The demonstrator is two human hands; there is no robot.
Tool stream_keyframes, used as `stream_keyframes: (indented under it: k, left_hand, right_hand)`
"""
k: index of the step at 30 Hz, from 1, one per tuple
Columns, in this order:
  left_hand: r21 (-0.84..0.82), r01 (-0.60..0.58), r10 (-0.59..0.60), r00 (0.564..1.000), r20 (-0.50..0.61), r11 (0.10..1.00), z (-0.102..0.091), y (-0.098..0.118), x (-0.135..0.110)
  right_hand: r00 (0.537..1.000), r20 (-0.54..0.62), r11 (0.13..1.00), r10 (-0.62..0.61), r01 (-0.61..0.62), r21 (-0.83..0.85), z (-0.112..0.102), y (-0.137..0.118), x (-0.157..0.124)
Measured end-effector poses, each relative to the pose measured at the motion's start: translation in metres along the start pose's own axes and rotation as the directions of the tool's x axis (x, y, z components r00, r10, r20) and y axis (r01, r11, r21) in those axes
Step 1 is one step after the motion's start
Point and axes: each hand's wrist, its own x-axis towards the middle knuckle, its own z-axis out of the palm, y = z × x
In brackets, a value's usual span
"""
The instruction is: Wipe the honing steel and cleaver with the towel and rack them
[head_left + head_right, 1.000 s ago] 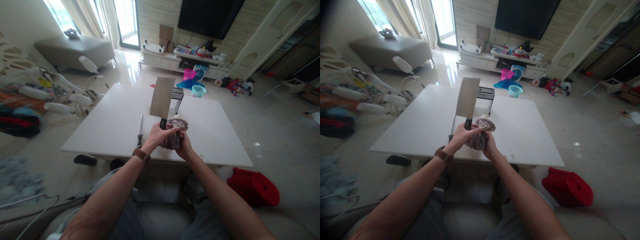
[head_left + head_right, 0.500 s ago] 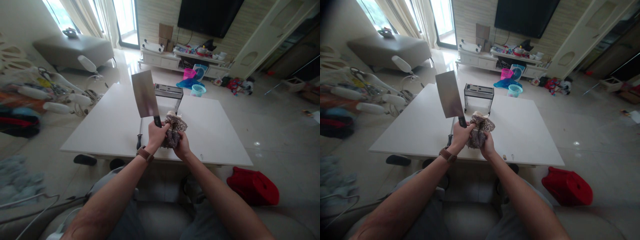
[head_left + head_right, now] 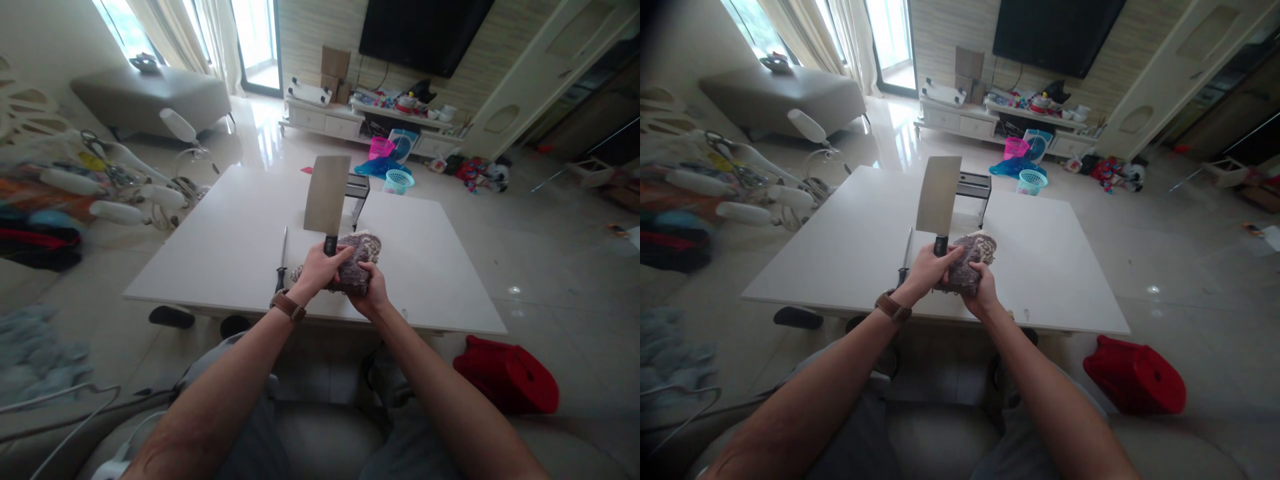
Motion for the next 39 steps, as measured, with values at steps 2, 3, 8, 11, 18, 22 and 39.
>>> stream_keyframes:
  k: [2, 3, 8, 11, 18, 22, 39]
  left_hand:
    - [-0.022, 0.007, -0.008, 1.0, -0.029, 1.0, -0.005, -0.001, 0.003]
    - [-0.034, 0.013, -0.014, 0.999, -0.037, 0.999, -0.007, -0.001, 0.003]
    - [-0.048, 0.058, -0.056, 0.998, 0.038, 0.997, -0.005, -0.003, -0.002]
    - [-0.027, 0.057, -0.053, 0.992, 0.111, 0.998, 0.006, -0.006, -0.008]
    - [0.033, -0.019, 0.017, 0.999, 0.05, 0.999, 0.027, -0.013, -0.008]
    - [-0.095, -0.012, 0.007, 0.999, -0.054, 0.995, 0.022, -0.009, -0.004]
    - [-0.042, -0.053, 0.061, 0.968, 0.245, 0.998, 0.025, 0.002, -0.028]
  right_hand:
    - [0.998, -0.055, 0.999, 0.01, -0.008, 0.035, -0.001, -0.008, 0.002]
    - [0.997, -0.075, 0.999, 0.012, -0.008, 0.048, -0.001, -0.013, 0.002]
    - [0.993, -0.119, 0.996, -0.008, 0.019, 0.088, -0.002, -0.033, 0.004]
    - [0.994, -0.111, 0.997, -0.007, 0.016, 0.081, -0.002, -0.035, 0.004]
    - [0.996, 0.067, 0.999, 0.053, -0.053, 0.001, 0.009, -0.034, -0.008]
    - [0.995, 0.104, 0.998, 0.006, -0.013, 0.065, 0.006, -0.036, -0.014]
    - [0.977, -0.096, 0.958, -0.191, 0.207, 0.2, 0.008, -0.029, 0.0]
